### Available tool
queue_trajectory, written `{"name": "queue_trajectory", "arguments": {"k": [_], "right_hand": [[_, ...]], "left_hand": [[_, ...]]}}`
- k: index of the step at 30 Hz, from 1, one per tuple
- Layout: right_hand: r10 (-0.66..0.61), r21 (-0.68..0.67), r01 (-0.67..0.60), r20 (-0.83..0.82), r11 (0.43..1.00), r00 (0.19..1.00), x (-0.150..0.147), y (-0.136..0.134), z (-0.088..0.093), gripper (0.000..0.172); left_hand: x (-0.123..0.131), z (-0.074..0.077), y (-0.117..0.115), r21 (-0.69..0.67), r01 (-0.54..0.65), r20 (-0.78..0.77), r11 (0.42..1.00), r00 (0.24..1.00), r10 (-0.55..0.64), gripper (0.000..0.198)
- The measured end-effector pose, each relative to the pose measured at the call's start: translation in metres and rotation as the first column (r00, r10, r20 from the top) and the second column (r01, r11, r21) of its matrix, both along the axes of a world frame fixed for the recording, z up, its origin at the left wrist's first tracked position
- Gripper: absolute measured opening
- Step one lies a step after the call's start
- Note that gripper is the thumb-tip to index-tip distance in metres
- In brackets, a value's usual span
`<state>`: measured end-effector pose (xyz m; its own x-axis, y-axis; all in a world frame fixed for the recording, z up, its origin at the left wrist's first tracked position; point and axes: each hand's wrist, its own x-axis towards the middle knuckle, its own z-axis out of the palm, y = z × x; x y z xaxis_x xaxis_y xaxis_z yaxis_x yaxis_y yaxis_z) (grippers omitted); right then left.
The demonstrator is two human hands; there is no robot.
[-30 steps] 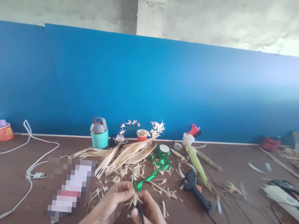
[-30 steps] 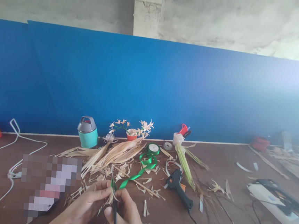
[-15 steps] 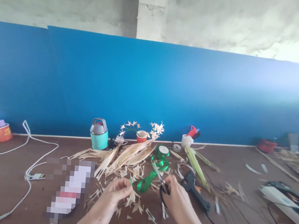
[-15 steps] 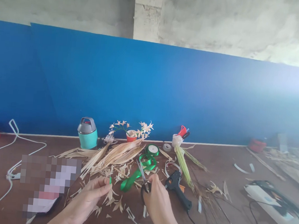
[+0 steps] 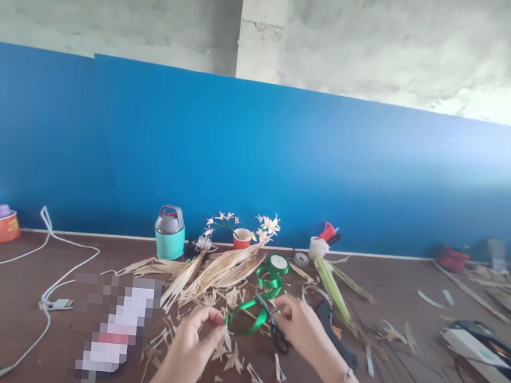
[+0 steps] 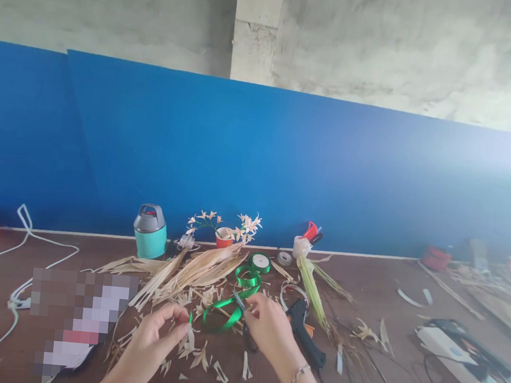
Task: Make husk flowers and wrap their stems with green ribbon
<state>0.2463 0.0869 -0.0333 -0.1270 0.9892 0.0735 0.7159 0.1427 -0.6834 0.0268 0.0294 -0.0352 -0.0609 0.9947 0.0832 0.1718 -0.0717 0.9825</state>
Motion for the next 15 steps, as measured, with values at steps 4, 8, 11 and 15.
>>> {"name": "queue_trajectory", "arguments": {"k": [4, 8, 11, 15], "right_hand": [[0.260, 0.044, -0.260, -0.320, 0.965, 0.911, -0.044, -0.022, 0.019, 0.028], [0.335, 0.170, -0.289, -0.420, 0.942, 0.844, -0.068, -0.032, 0.014, 0.025], [0.340, 0.215, -0.272, -0.422, 0.938, 0.840, -0.068, -0.031, 0.006, 0.010], [0.353, 0.259, -0.267, -0.388, 0.928, 0.852, -0.065, -0.030, 0.001, 0.010]], "left_hand": [[0.003, 0.001, -0.002, 0.115, -0.032, -0.085, 0.993, 0.995, 0.042, 0.009], [0.002, 0.000, -0.002, 0.195, -0.006, -0.184, 0.981, 0.982, 0.042, 0.008], [0.000, -0.003, -0.001, 0.228, -0.005, -0.189, 0.974, 0.981, 0.049, 0.009], [0.000, -0.007, -0.002, 0.246, -0.021, -0.191, 0.969, 0.979, 0.070, 0.009]]}}
